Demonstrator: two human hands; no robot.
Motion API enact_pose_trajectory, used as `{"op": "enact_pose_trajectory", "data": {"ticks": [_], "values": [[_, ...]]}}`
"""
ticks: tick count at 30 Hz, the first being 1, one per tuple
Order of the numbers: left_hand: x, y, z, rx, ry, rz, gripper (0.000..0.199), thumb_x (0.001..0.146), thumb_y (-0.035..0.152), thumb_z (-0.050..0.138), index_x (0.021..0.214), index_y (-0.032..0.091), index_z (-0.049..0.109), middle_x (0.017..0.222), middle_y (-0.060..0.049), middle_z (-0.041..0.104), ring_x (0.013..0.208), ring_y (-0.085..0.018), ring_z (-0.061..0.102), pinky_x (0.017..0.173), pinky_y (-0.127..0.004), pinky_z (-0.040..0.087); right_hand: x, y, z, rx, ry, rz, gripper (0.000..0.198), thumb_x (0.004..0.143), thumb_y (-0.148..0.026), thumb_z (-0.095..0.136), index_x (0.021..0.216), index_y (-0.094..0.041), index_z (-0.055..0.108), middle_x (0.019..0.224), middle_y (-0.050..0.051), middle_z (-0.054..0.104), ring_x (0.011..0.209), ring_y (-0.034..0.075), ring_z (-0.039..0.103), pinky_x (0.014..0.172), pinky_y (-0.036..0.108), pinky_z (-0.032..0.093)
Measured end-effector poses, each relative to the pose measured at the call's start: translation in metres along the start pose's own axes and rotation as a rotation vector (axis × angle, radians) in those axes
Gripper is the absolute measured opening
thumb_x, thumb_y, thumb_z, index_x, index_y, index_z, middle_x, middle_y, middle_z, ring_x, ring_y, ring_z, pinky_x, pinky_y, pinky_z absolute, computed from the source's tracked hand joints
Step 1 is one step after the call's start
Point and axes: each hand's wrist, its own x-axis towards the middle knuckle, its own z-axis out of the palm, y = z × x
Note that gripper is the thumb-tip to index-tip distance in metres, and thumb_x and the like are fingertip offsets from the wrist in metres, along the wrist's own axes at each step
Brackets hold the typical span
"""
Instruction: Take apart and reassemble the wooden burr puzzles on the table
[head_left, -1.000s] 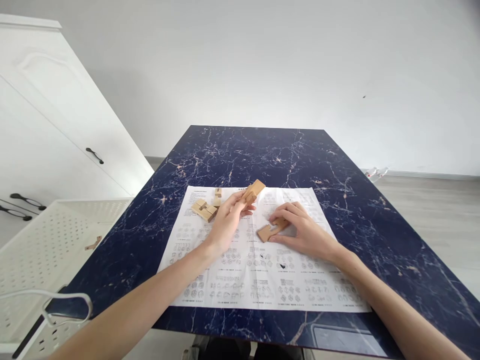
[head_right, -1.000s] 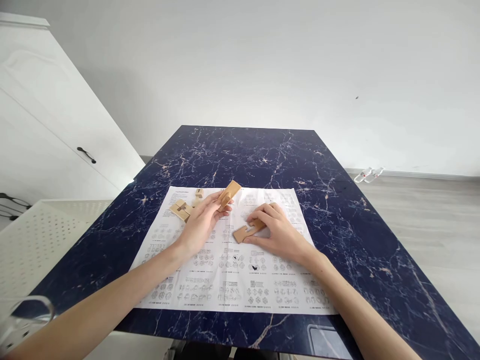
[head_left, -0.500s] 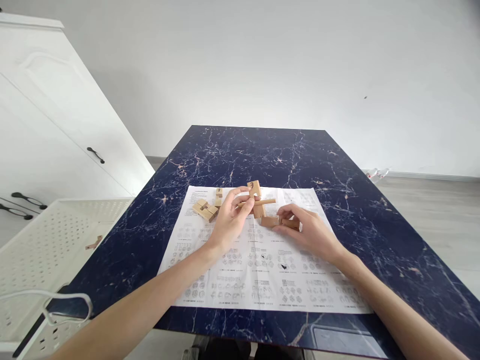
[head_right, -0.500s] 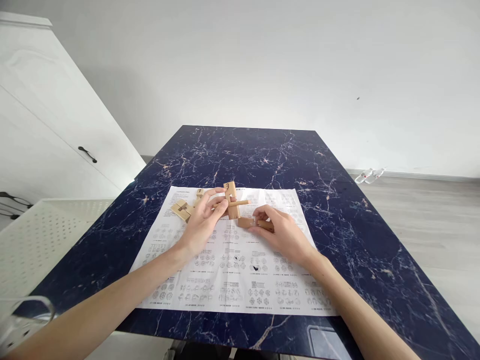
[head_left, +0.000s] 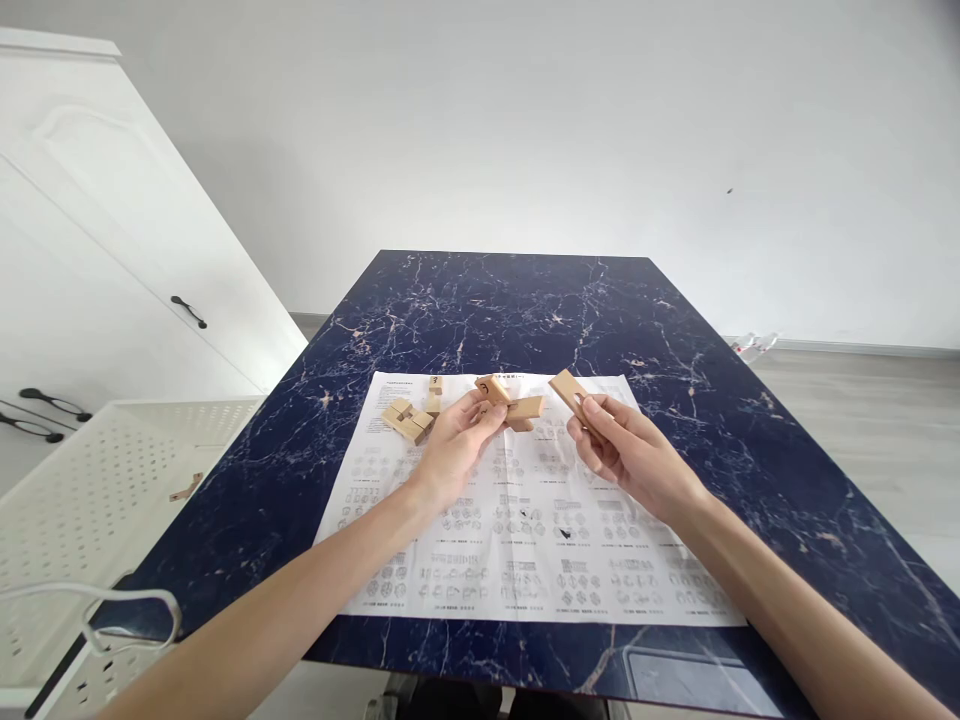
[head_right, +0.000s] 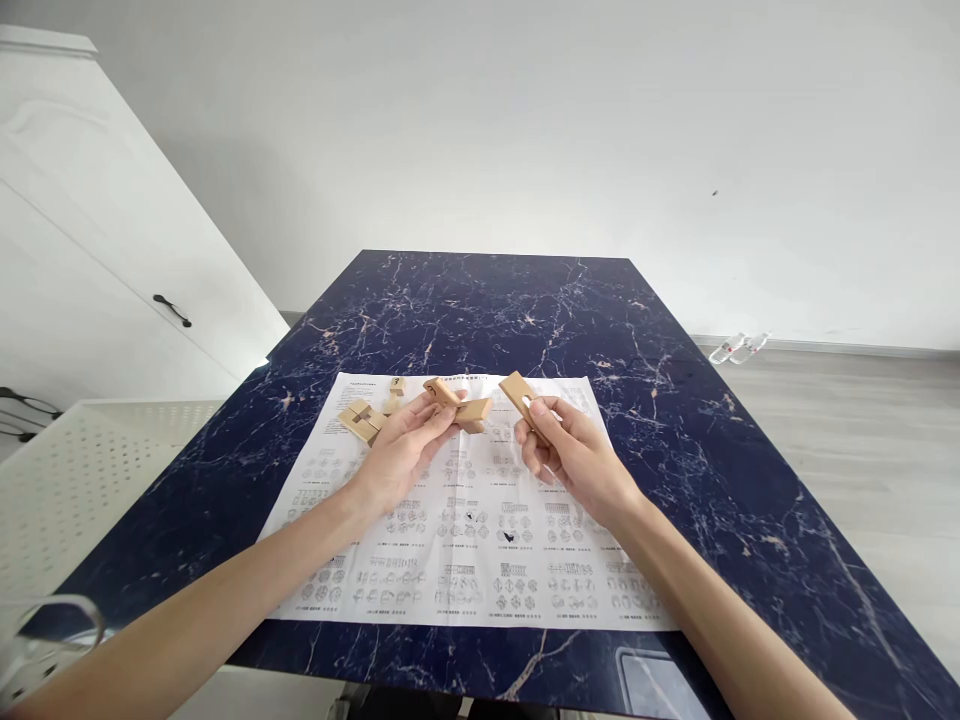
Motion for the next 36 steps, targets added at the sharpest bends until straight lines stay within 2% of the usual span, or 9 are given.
{"op": "enact_pose_trajectory", "data": {"ticks": [2,4,7,10,14,19,27,31,36], "values": [[-0.001,-0.001,0.000,-0.026,-0.015,-0.035,0.025,0.092,0.027,0.081,0.115,0.017,0.076,0.125,-0.009,0.074,0.130,-0.029,0.065,0.120,-0.046,0.042,-0.002,0.000,0.004,0.087,-0.028,0.002,0.039,0.103,-0.058,0.065,0.091,-0.023,0.053,0.070,-0.005,0.049,0.050,0.008,0.029,0.045,0.025,0.025],[-0.001,-0.002,0.000,-0.033,-0.020,-0.045,0.025,0.092,0.026,0.081,0.115,0.017,0.076,0.127,-0.009,0.073,0.131,-0.029,0.063,0.120,-0.045,0.041,-0.005,-0.001,0.008,0.207,-0.084,0.011,0.034,0.105,-0.050,0.066,0.090,-0.023,0.052,0.070,-0.007,0.042,0.053,0.009,0.027,0.048,0.024,0.026],[-0.002,-0.006,0.001,-0.026,-0.026,-0.037,0.025,0.091,0.027,0.083,0.113,0.016,0.076,0.121,-0.008,0.072,0.125,-0.028,0.065,0.117,-0.044,0.042,-0.009,-0.004,0.012,0.354,-0.161,0.052,0.018,0.104,-0.037,0.070,0.102,-0.024,0.057,0.083,-0.002,0.053,0.060,0.010,0.039,0.056,0.025,0.038],[-0.002,-0.007,0.002,-0.041,-0.050,0.002,0.024,0.090,0.030,0.085,0.108,0.017,0.074,0.113,-0.006,0.072,0.119,-0.026,0.065,0.114,-0.043,0.043,-0.011,-0.003,0.016,0.363,-0.225,0.015,0.016,0.104,-0.033,0.069,0.117,-0.024,0.063,0.106,0.004,0.065,0.069,0.012,0.052,0.062,0.027,0.045],[-0.003,-0.006,0.004,-0.044,-0.094,0.050,0.025,0.091,0.036,0.084,0.104,0.019,0.072,0.110,-0.005,0.072,0.118,-0.025,0.065,0.114,-0.044,0.042,-0.010,0.005,0.019,0.328,-0.343,0.018,0.021,0.109,-0.036,0.061,0.124,-0.022,0.067,0.105,0.007,0.069,0.069,0.013,0.058,0.060,0.026,0.047],[-0.004,-0.005,0.005,-0.035,-0.080,0.025,0.026,0.091,0.040,0.084,0.104,0.021,0.070,0.115,-0.005,0.069,0.117,-0.024,0.064,0.114,-0.043,0.042,-0.009,0.015,0.026,0.402,-0.380,0.047,0.021,0.110,-0.038,0.061,0.118,-0.020,0.070,0.115,0.010,0.073,0.067,0.010,0.060,0.057,0.023,0.047],[-0.006,-0.006,0.010,-0.023,-0.052,0.053,0.028,0.088,0.038,0.087,0.098,0.020,0.069,0.120,-0.006,0.067,0.114,-0.024,0.063,0.110,-0.042,0.045,-0.010,0.018,0.031,0.577,-0.453,0.187,0.030,0.106,-0.044,0.066,0.104,-0.015,0.073,0.087,0.008,0.077,0.062,0.010,0.058,0.052,0.020,0.044],[-0.007,-0.009,0.011,-0.014,-0.073,0.055,0.027,0.089,0.039,0.086,0.100,0.020,0.069,0.122,-0.007,0.066,0.120,-0.025,0.061,0.114,-0.045,0.043,-0.011,0.017,0.031,0.566,-0.565,0.268,0.038,0.104,-0.053,0.067,0.096,-0.016,0.072,0.074,0.005,0.074,0.054,0.010,0.056,0.050,0.022,0.042],[-0.011,-0.008,0.013,0.014,-0.100,0.017,0.030,0.091,0.043,0.083,0.107,0.022,0.069,0.125,-0.007,0.065,0.121,-0.026,0.060,0.108,-0.041,0.047,-0.012,0.015,0.033,0.538,-0.587,0.291,0.041,0.102,-0.057,0.066,0.092,-0.018,0.069,0.068,0.002,0.070,0.049,0.010,0.052,0.049,0.023,0.039]]}}
